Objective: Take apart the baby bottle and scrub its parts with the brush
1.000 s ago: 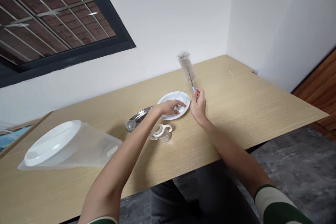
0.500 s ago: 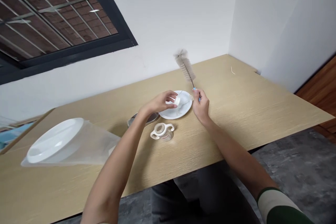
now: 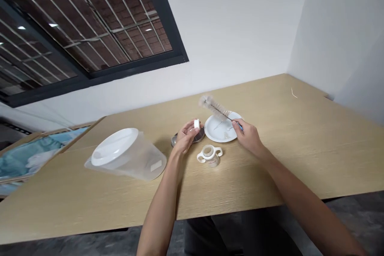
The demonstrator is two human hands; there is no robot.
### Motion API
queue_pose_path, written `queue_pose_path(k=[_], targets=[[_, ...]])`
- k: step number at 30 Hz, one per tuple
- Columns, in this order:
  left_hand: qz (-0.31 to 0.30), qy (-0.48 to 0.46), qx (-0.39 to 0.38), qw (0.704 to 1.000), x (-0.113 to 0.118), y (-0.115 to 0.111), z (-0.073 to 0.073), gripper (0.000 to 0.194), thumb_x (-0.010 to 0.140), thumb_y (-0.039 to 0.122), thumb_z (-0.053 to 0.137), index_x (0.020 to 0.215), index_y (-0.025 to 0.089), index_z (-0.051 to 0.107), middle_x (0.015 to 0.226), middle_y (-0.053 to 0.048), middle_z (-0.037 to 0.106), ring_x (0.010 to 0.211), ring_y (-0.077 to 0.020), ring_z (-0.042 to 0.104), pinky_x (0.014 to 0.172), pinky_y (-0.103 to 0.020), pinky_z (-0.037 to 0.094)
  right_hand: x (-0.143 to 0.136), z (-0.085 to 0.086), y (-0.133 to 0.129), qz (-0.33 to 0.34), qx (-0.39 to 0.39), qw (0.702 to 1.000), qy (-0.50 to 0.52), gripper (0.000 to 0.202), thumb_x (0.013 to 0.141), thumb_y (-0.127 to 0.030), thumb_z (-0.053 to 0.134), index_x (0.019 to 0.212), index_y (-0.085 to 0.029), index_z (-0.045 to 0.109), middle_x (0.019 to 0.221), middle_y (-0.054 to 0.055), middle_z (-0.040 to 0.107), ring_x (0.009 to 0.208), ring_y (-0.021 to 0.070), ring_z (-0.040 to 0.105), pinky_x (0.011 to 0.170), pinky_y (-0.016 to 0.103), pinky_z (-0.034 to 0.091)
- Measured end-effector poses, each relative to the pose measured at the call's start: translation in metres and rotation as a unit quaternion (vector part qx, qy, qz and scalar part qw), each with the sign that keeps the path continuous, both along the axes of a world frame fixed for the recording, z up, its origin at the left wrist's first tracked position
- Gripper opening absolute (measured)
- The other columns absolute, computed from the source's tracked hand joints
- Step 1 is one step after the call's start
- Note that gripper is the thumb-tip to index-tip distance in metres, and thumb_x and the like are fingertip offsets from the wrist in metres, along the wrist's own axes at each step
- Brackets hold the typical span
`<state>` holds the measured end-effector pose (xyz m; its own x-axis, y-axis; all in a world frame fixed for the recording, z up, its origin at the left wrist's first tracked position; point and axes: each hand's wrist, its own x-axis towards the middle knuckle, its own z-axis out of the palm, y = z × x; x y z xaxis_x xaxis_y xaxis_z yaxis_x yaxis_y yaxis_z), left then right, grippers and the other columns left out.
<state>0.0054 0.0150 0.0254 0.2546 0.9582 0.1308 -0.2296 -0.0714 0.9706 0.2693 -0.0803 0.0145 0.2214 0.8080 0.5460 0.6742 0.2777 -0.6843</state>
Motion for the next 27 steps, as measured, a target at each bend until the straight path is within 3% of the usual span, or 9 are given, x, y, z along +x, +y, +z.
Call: queue_pose_path(k=[6, 14, 19, 22, 27], targets=[[0.049, -0.039, 0.001, 0.998, -0.008, -0.003, -0.012, 0.061, 0.062, 0.032, 0.096, 0.116, 0.019, 0.072, 0.125, -0.011, 0.073, 0.107, -0.0211, 0.072, 0.108, -0.036, 0.047, -0.001, 0.001, -0.005, 0.045, 0.031, 0.995, -0.086, 0.037, 0.105, -0.038, 0.040, 0.118, -0.020, 0.070, 0.115, 0.009, 0.076, 0.100, 0.0239, 0.072, 0.082, 0.035, 0.052], [0.136, -0.066, 0.011, 0.988, -0.010, -0.001, -0.018, 0.061, 0.055, 0.042, 0.097, 0.104, 0.014, 0.073, 0.097, -0.009, 0.080, 0.085, -0.0174, 0.075, 0.091, -0.030, 0.055, -0.006, -0.005, -0.005, 0.126, 0.097, 0.981, -0.113, 0.032, 0.104, -0.036, 0.047, 0.114, -0.018, 0.072, 0.089, 0.006, 0.074, 0.074, 0.0162, 0.067, 0.067, 0.029, 0.048], [0.137, -0.069, 0.025, 0.988, -0.010, -0.007, -0.011, 0.059, 0.061, 0.039, 0.095, 0.110, 0.013, 0.073, 0.108, -0.012, 0.078, 0.086, -0.0155, 0.075, 0.088, -0.027, 0.055, 0.002, -0.010, 0.000, 0.057, 0.097, 0.980, -0.163, 0.030, 0.103, -0.035, 0.049, 0.106, -0.019, 0.074, 0.082, 0.006, 0.073, 0.069, 0.0164, 0.064, 0.062, 0.029, 0.044], [0.140, -0.060, 0.025, 0.988, -0.010, -0.010, -0.010, 0.058, 0.061, 0.041, 0.094, 0.108, 0.013, 0.073, 0.108, -0.012, 0.079, 0.086, -0.0160, 0.075, 0.088, -0.027, 0.055, 0.003, -0.006, 0.000, 0.037, 0.128, 0.984, -0.119, 0.028, 0.102, -0.034, 0.050, 0.105, -0.018, 0.073, 0.083, 0.006, 0.074, 0.068, 0.0160, 0.064, 0.063, 0.029, 0.046], [0.144, -0.054, 0.009, 0.988, -0.010, -0.010, -0.012, 0.062, 0.057, 0.044, 0.096, 0.106, 0.014, 0.074, 0.096, -0.010, 0.080, 0.083, -0.0174, 0.076, 0.087, -0.028, 0.055, -0.007, -0.003, -0.006, 0.111, 0.135, 0.978, -0.118, 0.027, 0.102, -0.033, 0.051, 0.107, -0.018, 0.073, 0.079, 0.005, 0.072, 0.065, 0.0142, 0.062, 0.062, 0.027, 0.045]])
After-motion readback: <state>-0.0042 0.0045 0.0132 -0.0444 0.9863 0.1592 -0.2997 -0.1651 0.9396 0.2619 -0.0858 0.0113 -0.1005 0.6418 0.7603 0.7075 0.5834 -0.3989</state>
